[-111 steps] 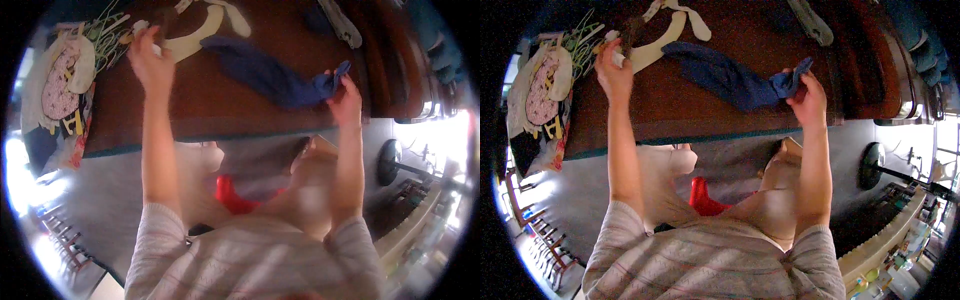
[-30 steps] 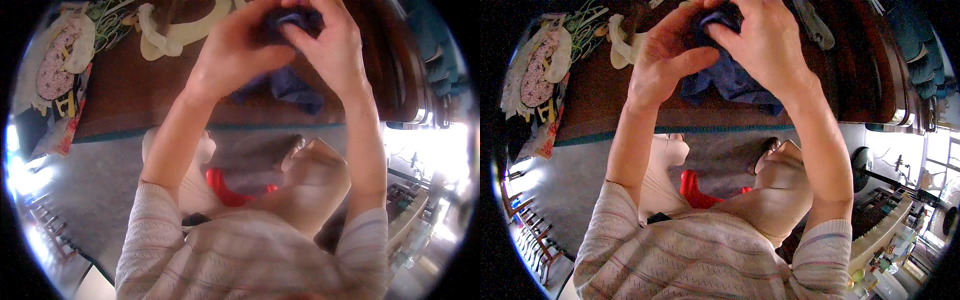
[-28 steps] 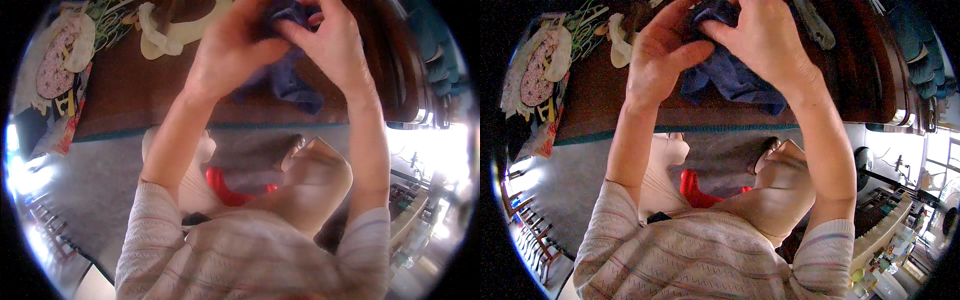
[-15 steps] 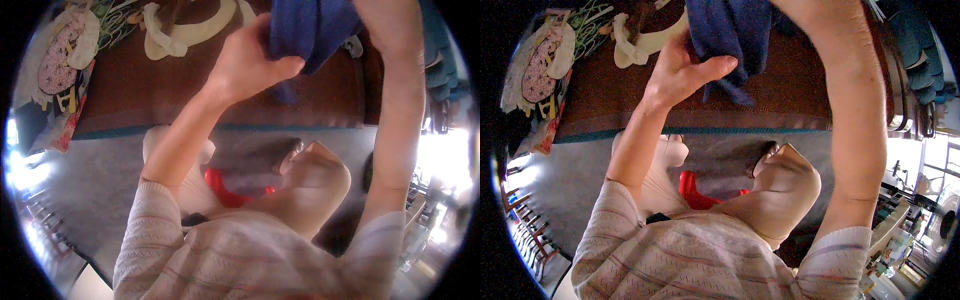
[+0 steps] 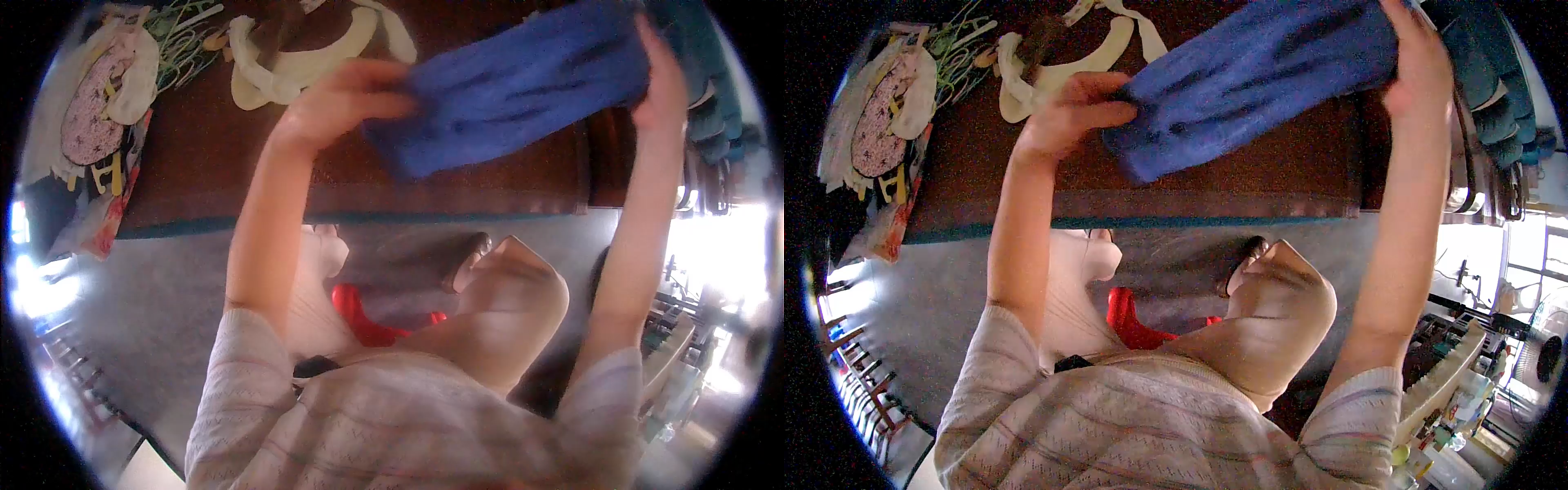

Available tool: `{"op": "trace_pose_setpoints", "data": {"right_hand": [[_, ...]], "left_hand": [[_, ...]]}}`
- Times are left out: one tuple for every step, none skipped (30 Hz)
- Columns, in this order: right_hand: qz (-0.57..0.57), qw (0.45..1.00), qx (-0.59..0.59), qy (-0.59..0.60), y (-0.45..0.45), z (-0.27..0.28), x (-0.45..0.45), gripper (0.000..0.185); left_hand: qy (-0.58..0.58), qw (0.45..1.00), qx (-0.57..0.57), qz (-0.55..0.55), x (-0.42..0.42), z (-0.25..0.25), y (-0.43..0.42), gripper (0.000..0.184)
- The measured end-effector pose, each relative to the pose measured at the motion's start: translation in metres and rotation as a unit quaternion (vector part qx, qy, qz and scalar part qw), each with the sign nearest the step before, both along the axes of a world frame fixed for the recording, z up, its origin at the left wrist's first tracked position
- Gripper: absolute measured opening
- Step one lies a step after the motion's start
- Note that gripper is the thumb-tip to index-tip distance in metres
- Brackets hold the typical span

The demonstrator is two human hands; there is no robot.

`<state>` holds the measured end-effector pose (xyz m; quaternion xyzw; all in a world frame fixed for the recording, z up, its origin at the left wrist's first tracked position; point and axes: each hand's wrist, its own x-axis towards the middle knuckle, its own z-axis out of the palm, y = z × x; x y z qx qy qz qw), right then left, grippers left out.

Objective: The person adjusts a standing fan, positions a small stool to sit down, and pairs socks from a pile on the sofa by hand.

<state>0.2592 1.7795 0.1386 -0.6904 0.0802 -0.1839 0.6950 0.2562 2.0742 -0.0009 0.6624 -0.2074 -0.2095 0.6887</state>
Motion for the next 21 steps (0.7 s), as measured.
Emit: {"op": "trace_pose_setpoints", "data": {"right_hand": [[-0.013, 0.999, 0.028, 0.034, -0.004, -0.014, -0.002, 0.046], [-0.026, 0.996, 0.057, 0.067, -0.011, -0.031, -0.006, 0.046], [-0.040, 0.990, 0.087, 0.101, -0.018, -0.051, -0.010, 0.045], [-0.035, 0.985, 0.105, 0.129, -0.031, -0.078, -0.009, 0.045], [-0.030, 0.979, 0.124, 0.157, -0.045, -0.106, -0.008, 0.044], [-0.021, 0.978, 0.119, 0.169, -0.054, -0.133, -0.007, 0.042], [-0.013, 0.977, 0.114, 0.181, -0.060, -0.155, -0.007, 0.040], [-0.004, 0.977, 0.095, 0.190, -0.063, -0.170, -0.010, 0.039], [0.005, 0.977, 0.075, 0.199, -0.063, -0.180, -0.012, 0.038], [0.005, 0.979, 0.040, 0.198, -0.063, -0.189, -0.012, 0.037], [0.013, 0.980, 0.011, 0.196, -0.067, -0.192, -0.012, 0.036], [0.020, 0.981, -0.018, 0.194, -0.065, -0.188, -0.013, 0.036], [0.028, 0.980, -0.047, 0.193, -0.064, -0.184, -0.014, 0.036], [0.011, 0.980, -0.059, 0.190, -0.061, -0.179, -0.014, 0.036], [-0.007, 0.980, -0.072, 0.187, -0.057, -0.172, -0.014, 0.036], [-0.024, 0.979, -0.084, 0.183, -0.054, -0.167, -0.013, 0.036], [-0.011, 0.982, -0.070, 0.178, -0.055, -0.165, -0.013, 0.035], [0.002, 0.983, -0.055, 0.173, -0.055, -0.165, -0.012, 0.034], [0.015, 0.985, -0.039, 0.167, -0.055, -0.164, -0.012, 0.032], [0.008, 0.985, -0.025, 0.173, -0.054, -0.163, -0.013, 0.031], [0.002, 0.984, -0.012, 0.180, -0.054, -0.162, -0.014, 0.030]], "left_hand": [[0.030, 0.999, -0.021, -0.016, -0.002, 0.003, 0.001, 0.028], [0.060, 0.997, -0.041, -0.031, -0.005, 0.010, 0.002, 0.029], [0.090, 0.993, -0.060, -0.047, -0.008, 0.013, 0.003, 0.030], [0.072, 0.996, 0.001, -0.049, -0.004, 0.004, 0.001, 0.031], [0.054, 0.995, 0.062, -0.051, 0.002, -0.015, -0.002, 0.032], [0.035, 0.990, 0.124, -0.054, 0.006, -0.027, -0.005, 0.033], [-0.033, 0.976, 0.212, -0.038, 0.004, -0.030, -0.008, 0.035], [-0.101, 0.949, 0.297, -0.020, 0.001, -0.032, -0.012, 0.036], [-0.168, 0.911, 0.377, -0.002, 0.000, -0.035, -0.016, 0.038], [-0.161, 0.911, 0.381, 0.000, 0.002, -0.040, -0.016, 0.040], [-0.165, 0.908, 0.385, 0.003, 0.003, -0.040, -0.016, 0.040], [-0.169, 0.906, 0.389, 0.006, 0.003, -0.039, -0.016, 0.040], [-0.174, 0.903, 0.392, 0.008, 0.003, -0.037, -0.016, 0.040], [-0.178, 0.900, 0.397, 0.006, 0.003, -0.035, -0.017, 0.040], [-0.184, 0.898, 0.401, 0.004, 0.002, -0.033, -0.017, 0.039], [-0.189, 0.895, 0.404, 0.002, 0.000, -0.031, -0.018, 0.038], [-0.235, 0.871, 0.430, 0.037, -0.004, -0.028, -0.022, 0.037], [-0.278, 0.843, 0.454, 0.073, -0.012, -0.023, -0.031, 0.036], [-0.322, 0.812, 0.475, 0.108, -0.021, -0.019, -0.041, 0.035], [-0.371, 0.807, 0.449, 0.090, -0.029, -0.020, -0.052, 0.034], [-0.419, 0.801, 0.422, 0.074, -0.037, -0.025, -0.064, 0.034]]}}
